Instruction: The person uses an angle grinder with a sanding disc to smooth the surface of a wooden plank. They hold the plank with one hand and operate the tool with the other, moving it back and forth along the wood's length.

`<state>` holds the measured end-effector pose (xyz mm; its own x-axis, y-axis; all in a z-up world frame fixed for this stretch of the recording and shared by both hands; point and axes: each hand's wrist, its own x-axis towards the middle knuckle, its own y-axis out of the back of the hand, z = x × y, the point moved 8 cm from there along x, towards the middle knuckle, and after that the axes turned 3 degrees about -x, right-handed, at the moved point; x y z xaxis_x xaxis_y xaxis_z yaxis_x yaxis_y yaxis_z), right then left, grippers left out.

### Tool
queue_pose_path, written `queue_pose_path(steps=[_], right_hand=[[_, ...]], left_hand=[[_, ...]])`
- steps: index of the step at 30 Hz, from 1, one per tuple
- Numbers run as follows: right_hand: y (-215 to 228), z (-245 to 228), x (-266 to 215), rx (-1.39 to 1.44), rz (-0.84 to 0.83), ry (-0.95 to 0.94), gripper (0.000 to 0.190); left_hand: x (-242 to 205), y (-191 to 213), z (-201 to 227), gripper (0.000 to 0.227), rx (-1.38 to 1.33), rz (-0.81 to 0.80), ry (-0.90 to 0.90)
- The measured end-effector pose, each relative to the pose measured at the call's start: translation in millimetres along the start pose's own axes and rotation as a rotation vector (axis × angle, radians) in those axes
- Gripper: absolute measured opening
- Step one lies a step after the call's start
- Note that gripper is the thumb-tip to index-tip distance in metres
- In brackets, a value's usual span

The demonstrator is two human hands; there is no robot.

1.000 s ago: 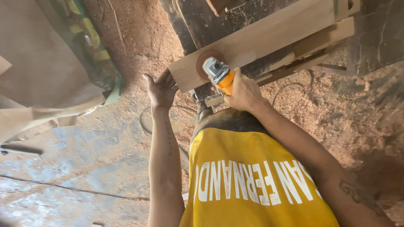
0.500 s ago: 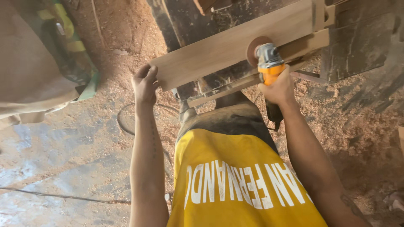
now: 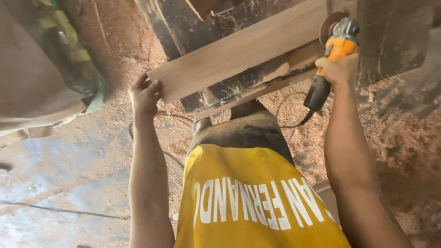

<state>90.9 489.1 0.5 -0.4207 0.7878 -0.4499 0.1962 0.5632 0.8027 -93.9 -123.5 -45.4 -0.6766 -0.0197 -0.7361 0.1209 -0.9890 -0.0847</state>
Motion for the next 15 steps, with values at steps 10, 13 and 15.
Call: queue_pose_path(steps=[10,13,15], right_hand=[[-108,-141,-161,-0.151,-0.263,0.448,0.085],[-131,-178,-201,-0.197,-0.326,0.527,0.077],[-147,-200,-220,-0.240,-0.356,0.597,0.075]], left_hand=[[-27,-6,-18,0.087,-0.451,-0.174,-0.007],[-38,-1,-39,0.097,-0.687,-0.080,0.136],[-49,-1,-49,0.102,-0.816,-0.076,0.197]])
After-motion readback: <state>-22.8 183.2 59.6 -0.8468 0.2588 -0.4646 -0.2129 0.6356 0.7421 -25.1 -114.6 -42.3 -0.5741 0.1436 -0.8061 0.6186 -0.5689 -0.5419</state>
